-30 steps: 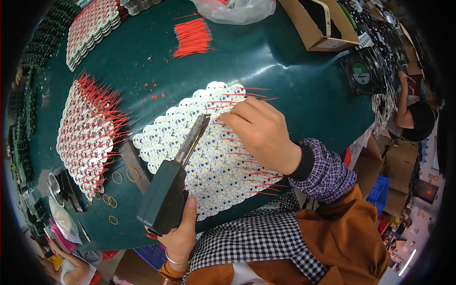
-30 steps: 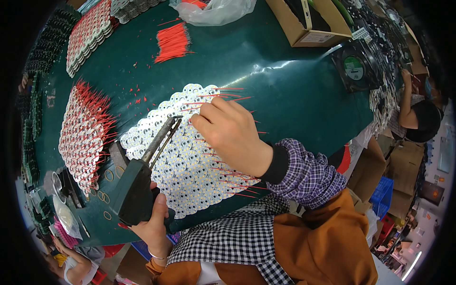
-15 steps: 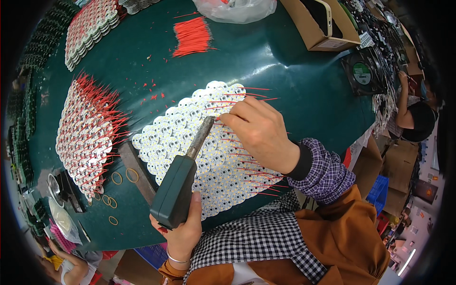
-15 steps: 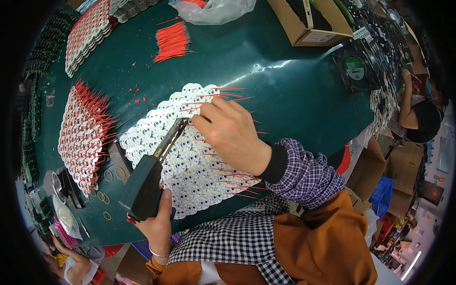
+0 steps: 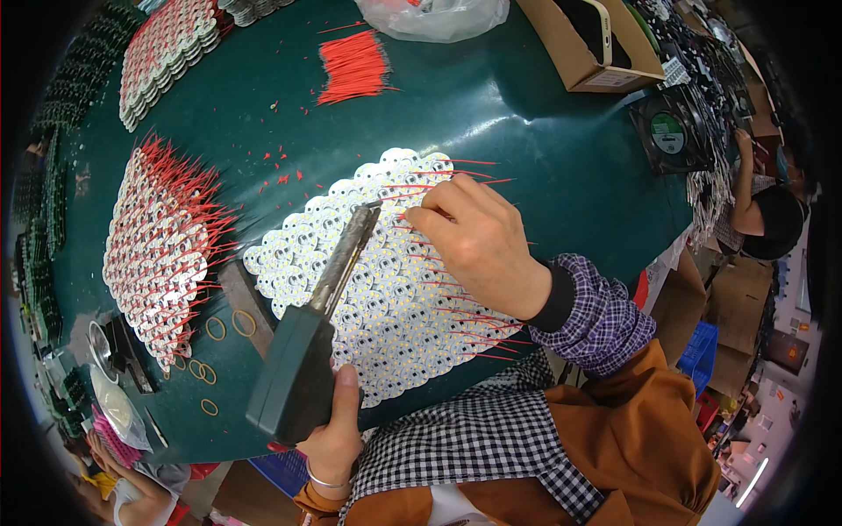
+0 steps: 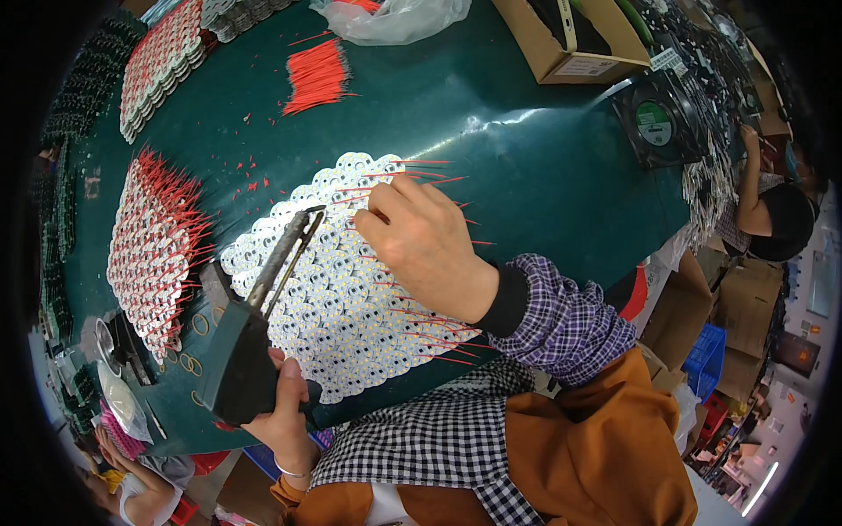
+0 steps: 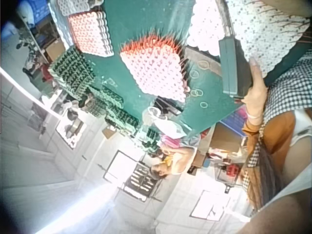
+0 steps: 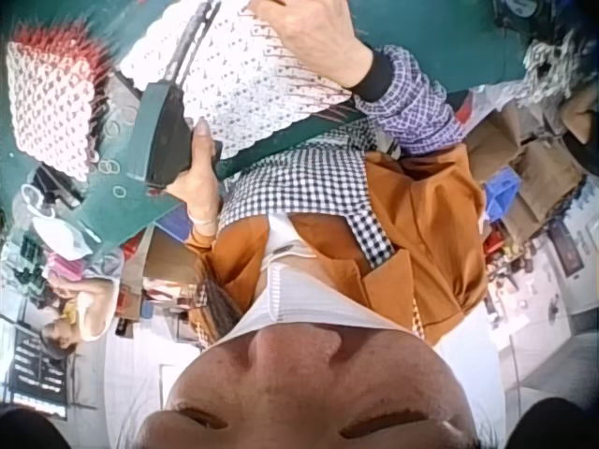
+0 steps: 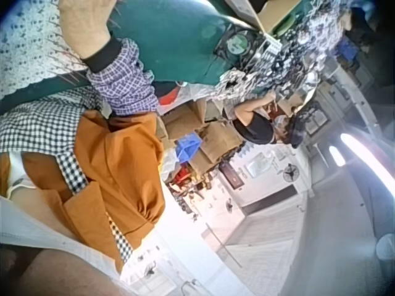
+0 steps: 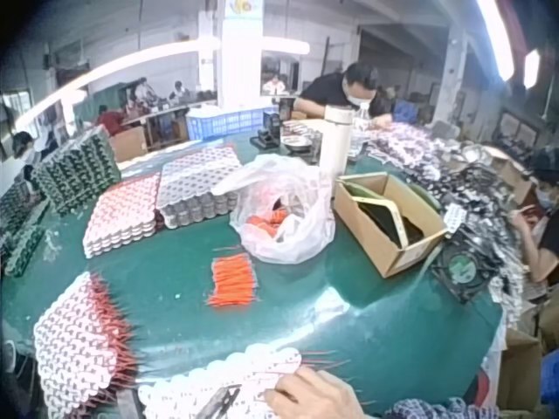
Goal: The person solders or threads red wires into arrays of light-emitting diode panels using a soldering iron.
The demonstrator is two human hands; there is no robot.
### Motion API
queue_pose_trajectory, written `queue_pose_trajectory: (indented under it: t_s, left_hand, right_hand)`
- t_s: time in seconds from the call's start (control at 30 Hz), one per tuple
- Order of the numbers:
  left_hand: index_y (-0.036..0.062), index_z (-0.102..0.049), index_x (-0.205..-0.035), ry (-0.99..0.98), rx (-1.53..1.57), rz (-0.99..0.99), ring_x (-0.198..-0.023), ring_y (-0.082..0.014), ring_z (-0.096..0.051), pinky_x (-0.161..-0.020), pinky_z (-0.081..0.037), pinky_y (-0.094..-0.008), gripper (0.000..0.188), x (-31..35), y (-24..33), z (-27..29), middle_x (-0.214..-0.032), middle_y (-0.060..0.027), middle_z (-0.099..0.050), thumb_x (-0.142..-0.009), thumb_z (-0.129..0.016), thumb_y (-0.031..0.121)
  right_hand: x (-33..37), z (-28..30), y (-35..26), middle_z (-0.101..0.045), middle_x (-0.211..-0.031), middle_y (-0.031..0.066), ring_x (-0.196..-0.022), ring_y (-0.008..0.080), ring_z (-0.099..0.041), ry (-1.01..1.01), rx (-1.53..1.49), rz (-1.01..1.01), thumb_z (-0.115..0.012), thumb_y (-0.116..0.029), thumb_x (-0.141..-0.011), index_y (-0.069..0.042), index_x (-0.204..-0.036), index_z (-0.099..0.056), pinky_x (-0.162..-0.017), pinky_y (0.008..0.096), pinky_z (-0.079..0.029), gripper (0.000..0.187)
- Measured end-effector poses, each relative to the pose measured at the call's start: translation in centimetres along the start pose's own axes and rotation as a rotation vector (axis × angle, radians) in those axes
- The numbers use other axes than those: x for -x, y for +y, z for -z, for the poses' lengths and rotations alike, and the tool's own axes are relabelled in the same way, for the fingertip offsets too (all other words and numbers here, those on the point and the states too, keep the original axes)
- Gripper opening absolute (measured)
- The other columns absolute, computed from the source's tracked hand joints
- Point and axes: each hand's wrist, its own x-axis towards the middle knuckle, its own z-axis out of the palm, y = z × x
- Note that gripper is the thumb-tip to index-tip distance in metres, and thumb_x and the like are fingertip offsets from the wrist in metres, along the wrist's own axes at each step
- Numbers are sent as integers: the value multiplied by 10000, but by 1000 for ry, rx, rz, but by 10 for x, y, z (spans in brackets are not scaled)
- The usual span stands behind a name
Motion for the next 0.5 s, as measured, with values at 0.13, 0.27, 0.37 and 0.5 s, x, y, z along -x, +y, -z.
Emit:
queue_pose_trajectory:
  t_s: [0.13,0.27,0.37,0.5]
  left_hand:
    - [-38,-614,-1199,-12,32,-12,-921,-177,-630,-836,-511,-319,379,-2,3,5,-1061,-103,-664,-835,-720,-29]
    - [-65,-558,-1232,89,25,-191,-554,-98,-534,-437,-401,-215,449,-10,-3,7,-1070,-164,-663,-794,-657,-84]
    - [-65,-564,-1228,140,128,-43,-553,-96,-532,-439,-401,-214,451,-12,20,3,-1066,-163,-666,-789,-665,-81]
    - [-63,-577,-1213,156,142,-32,-549,-95,-527,-439,-401,-215,450,-15,21,8,-1054,-160,-671,-775,-674,-91]
  right_hand:
    - [-1,3,-1,-598,-822,48,-756,216,-597,45,-9,5,-684,-19,-699,-35,-892,-693,-655,337,-490,194]
    - [-15,32,-13,-604,-821,41,-729,216,-588,99,3,56,-680,-7,-707,-37,-889,-691,-625,328,-461,185]
    - [-32,42,-15,-609,-816,37,-726,215,-592,80,-16,94,-689,-1,-722,-36,-890,-690,-613,328,-449,172]
    - [-42,20,-14,-569,-826,44,-812,224,-577,-55,-42,116,-625,-51,-704,-48,-878,-651,-687,349,-465,175]
